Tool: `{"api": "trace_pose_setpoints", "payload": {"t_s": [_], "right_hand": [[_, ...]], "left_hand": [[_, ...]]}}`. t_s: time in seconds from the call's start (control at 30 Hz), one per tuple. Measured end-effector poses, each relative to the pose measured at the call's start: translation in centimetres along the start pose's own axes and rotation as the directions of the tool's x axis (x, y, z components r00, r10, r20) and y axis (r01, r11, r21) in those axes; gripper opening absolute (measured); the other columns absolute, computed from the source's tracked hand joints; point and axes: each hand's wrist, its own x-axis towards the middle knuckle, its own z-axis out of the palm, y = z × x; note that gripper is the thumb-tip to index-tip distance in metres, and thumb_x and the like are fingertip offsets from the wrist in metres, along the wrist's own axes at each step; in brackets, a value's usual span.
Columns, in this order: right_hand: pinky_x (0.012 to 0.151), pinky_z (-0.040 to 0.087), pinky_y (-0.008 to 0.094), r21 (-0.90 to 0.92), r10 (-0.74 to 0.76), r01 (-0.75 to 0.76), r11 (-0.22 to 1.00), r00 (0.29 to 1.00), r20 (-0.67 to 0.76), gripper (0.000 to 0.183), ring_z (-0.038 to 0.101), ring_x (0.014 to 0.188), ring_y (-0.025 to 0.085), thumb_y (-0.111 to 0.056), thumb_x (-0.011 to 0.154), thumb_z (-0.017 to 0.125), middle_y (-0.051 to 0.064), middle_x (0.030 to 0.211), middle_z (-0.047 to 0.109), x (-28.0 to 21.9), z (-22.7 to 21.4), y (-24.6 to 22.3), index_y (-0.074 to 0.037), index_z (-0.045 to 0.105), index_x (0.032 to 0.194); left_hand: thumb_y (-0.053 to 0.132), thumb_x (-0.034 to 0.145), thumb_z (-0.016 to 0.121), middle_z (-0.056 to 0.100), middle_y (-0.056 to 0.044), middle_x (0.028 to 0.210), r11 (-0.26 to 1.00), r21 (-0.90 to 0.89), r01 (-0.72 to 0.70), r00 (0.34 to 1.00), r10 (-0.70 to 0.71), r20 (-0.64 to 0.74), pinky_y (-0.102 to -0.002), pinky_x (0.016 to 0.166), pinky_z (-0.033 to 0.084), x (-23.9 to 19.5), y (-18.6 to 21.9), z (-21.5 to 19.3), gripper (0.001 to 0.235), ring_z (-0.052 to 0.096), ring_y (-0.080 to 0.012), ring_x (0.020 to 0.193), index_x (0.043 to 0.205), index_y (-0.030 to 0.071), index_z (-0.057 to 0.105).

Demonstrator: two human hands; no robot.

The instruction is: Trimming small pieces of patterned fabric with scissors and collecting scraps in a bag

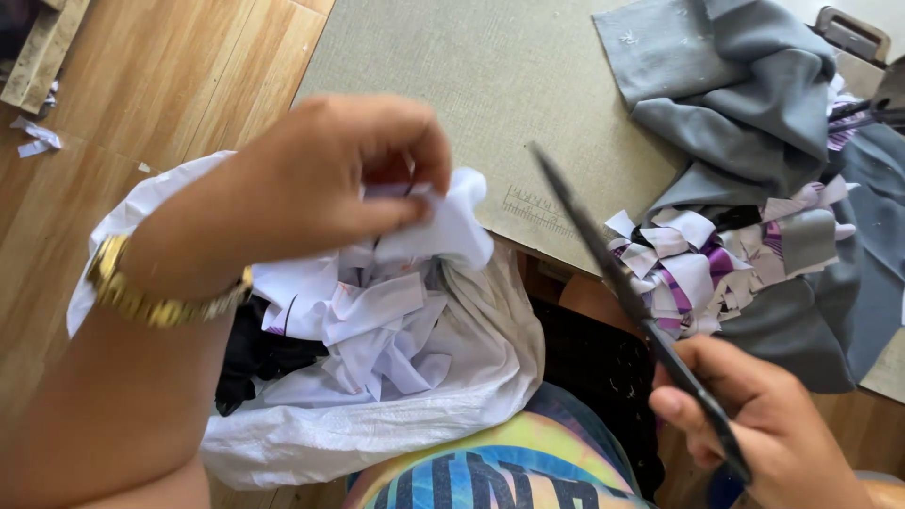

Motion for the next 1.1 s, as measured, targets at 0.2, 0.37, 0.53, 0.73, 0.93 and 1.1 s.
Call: {"api": "trace_pose_setpoints", "payload": {"t_s": [0.2, 0.37, 0.53, 0.73, 0.93, 1.1], "right_hand": [[0.041, 0.043, 0.036, 0.012, -0.013, 0.014, 1.0, 0.994, -0.113, 0.024, 0.054, 0.044, 0.026, -0.016, 0.09, 0.083, 0.015, 0.078, 0.073, -1.0, -1.4, 2.0, 0.006, 0.082, 0.102], [0.042, 0.042, 0.037, 0.027, 0.047, -0.044, 0.999, 0.992, -0.121, 0.022, 0.053, 0.045, 0.026, -0.013, 0.089, 0.087, 0.016, 0.071, 0.066, -0.8, -0.5, 1.2, 0.008, 0.083, 0.093], [0.039, 0.045, 0.037, 0.074, 0.046, -0.041, 0.996, 0.997, -0.061, 0.024, 0.056, 0.046, 0.026, -0.015, 0.09, 0.085, 0.016, 0.076, 0.066, 0.4, 0.4, 2.0, 0.008, 0.08, 0.094], [0.05, 0.053, 0.039, 0.207, -0.01, -0.015, 0.978, 0.993, 0.122, 0.047, 0.059, 0.059, 0.021, -0.041, 0.098, 0.067, 0.011, 0.077, 0.058, 1.4, 2.7, 1.7, 0.005, 0.074, 0.108], [0.058, 0.059, 0.037, 0.107, -0.03, 0.009, 0.994, 0.981, 0.192, 0.045, 0.066, 0.06, 0.019, -0.043, 0.095, 0.069, 0.009, 0.08, 0.064, 2.2, 3.6, 2.0, 0.0, 0.072, 0.106], [0.056, 0.047, 0.032, 0.115, -0.094, 0.066, 0.991, 0.962, 0.256, 0.052, 0.054, 0.066, 0.015, -0.054, 0.091, 0.072, 0.004, 0.085, 0.054, 3.0, 5.4, 0.4, -0.002, 0.068, 0.098]], "left_hand": [[-0.019, 0.081, 0.074, 0.065, -0.02, 0.129, 0.909, 0.362, -0.206, 0.953, 0.27, -0.136, -0.049, 0.112, 0.047, 4.3, -6.9, 1.0, 0.041, 0.06, -0.039, 0.125, 0.117, -0.001, 0.079], [0.006, 0.093, 0.086, 0.064, -0.016, 0.117, 0.736, 0.677, 0.011, 0.91, 0.273, -0.311, -0.038, 0.097, 0.057, 3.2, -7.5, 6.4, 0.029, 0.057, -0.0312, 0.105, 0.12, 0.0, 0.079], [0.033, 0.101, 0.079, 0.064, -0.018, 0.143, 0.691, 0.722, 0.022, 0.946, 0.22, -0.239, -0.053, 0.109, 0.047, 0.6, -6.8, 10.8, 0.051, 0.059, -0.0361, 0.13, 0.143, 0.004, 0.072], [0.01, 0.111, 0.068, 0.06, -0.02, 0.148, 0.846, 0.527, 0.082, 0.827, 0.237, -0.51, -0.057, 0.12, 0.042, -0.7, -6.5, 10.7, 0.028, 0.054, -0.0453, 0.143, 0.137, 0.002, 0.073], [0.016, 0.106, 0.074, 0.056, -0.02, 0.153, 0.858, 0.49, 0.153, 0.841, 0.147, -0.52, -0.058, 0.12, 0.036, -0.8, -6.6, 12.7, 0.031, 0.046, -0.0434, 0.149, 0.136, 0.008, 0.075], [0.02, 0.106, 0.076, 0.06, -0.016, 0.14, 0.862, 0.502, 0.074, 0.829, 0.227, -0.511, -0.053, 0.112, 0.037, -0.9, -6.9, 12.9, 0.024, 0.056, -0.0382, 0.136, 0.128, 0.012, 0.077]]}}
